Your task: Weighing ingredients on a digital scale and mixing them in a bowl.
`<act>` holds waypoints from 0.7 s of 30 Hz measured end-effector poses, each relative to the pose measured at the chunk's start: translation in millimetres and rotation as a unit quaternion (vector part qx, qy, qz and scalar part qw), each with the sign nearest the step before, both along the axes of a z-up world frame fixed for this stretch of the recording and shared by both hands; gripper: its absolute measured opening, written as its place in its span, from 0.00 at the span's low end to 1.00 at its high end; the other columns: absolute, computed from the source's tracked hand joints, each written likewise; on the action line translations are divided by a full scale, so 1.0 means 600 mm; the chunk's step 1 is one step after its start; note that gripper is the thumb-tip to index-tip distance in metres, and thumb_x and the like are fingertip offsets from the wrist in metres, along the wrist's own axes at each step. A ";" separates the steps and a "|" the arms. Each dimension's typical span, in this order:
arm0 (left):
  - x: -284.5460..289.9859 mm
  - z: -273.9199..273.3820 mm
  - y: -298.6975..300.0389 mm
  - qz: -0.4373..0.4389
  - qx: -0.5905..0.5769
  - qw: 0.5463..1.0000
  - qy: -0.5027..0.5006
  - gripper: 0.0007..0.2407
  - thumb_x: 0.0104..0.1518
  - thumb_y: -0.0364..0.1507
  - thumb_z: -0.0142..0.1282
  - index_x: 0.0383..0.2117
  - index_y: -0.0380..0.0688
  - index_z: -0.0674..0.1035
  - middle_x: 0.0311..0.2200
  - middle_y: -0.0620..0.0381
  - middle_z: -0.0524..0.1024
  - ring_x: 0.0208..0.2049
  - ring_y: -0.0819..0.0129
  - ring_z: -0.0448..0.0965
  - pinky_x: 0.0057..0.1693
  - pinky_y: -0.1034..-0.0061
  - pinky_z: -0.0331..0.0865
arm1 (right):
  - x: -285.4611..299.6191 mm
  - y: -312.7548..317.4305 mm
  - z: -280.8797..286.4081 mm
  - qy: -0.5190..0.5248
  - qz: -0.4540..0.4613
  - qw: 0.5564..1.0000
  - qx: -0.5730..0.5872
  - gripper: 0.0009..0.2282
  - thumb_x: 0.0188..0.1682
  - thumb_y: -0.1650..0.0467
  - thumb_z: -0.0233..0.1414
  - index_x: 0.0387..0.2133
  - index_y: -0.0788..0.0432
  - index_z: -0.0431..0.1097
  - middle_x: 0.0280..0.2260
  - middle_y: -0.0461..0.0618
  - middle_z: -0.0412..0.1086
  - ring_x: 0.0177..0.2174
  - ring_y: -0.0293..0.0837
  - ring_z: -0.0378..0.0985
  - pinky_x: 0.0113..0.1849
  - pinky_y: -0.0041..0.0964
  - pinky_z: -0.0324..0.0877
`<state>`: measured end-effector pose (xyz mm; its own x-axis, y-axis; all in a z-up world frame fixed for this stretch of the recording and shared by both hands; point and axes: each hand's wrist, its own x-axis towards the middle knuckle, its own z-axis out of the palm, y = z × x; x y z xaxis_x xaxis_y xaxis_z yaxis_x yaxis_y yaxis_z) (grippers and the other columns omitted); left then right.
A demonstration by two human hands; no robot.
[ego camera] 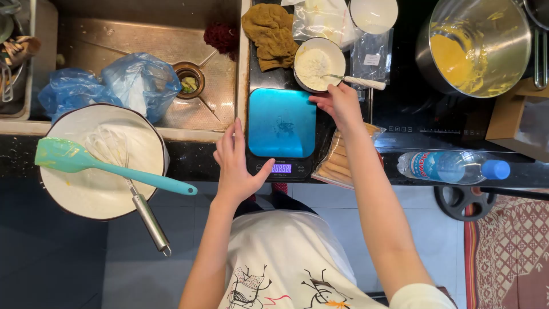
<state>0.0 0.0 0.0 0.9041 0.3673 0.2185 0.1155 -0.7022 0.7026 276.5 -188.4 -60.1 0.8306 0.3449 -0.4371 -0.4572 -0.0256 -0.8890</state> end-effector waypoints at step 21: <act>0.000 -0.011 0.004 0.013 -0.046 0.988 0.148 0.47 0.41 0.46 0.72 0.67 0.41 0.56 0.62 0.43 0.59 0.62 0.49 0.60 0.62 0.56 0.53 | -0.090 -0.027 0.135 -0.071 -0.001 0.996 -0.047 0.12 0.52 0.77 0.44 0.42 0.75 0.72 0.34 0.65 0.78 0.31 0.52 0.85 0.32 0.36 0.81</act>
